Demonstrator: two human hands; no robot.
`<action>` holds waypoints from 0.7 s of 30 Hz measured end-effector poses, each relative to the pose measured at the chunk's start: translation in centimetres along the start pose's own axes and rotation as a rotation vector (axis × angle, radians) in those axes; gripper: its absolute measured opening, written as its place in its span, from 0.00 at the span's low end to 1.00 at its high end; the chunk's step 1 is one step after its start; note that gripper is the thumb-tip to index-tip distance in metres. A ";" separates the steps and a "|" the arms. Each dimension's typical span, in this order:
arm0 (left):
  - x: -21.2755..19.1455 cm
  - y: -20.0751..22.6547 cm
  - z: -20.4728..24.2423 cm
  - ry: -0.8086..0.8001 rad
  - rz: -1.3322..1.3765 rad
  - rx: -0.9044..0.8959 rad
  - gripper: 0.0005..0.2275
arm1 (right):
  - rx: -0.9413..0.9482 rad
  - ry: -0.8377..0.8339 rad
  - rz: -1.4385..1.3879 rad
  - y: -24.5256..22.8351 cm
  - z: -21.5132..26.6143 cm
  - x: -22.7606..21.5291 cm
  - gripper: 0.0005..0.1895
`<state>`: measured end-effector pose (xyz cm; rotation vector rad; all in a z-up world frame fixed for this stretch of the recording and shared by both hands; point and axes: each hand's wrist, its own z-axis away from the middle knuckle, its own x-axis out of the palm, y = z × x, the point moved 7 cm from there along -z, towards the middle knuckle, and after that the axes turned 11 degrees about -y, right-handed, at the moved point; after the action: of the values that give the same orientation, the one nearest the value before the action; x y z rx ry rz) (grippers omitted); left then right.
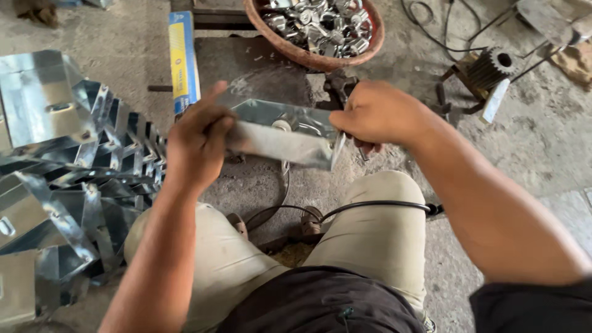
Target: The person sits on the floor and repeatedly welds metal rings onto rectangular metal plates. They pick up a plate, place a ring on it, and use a welding torch to secure the ring, creating sparks. The person flips the plate to weld the other side and then sets the finished piece aside.
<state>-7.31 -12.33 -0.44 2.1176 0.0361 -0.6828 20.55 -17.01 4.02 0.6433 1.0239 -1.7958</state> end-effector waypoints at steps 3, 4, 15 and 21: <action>1.5 -3.8 -2.2 -0.230 0.003 -0.277 0.12 | 0.072 -0.143 -0.382 4.0 -6.3 3.9 0.22; 1.9 -4.3 -2.9 -0.261 -0.005 -0.264 0.10 | 0.050 -0.162 -0.427 4.8 -8.3 4.9 0.22; 4.2 -12.5 -7.8 -0.405 -0.342 -0.428 0.11 | 0.041 -0.047 -0.668 8.2 -19.3 7.7 0.22; 6.4 -19.4 -9.1 -0.608 -0.333 -0.673 0.14 | 0.116 0.081 -0.439 10.8 -15.2 5.5 0.19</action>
<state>-2.89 4.99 -13.88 1.2144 0.2505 -1.2821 27.92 -8.83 -12.00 0.5972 1.1897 -2.2387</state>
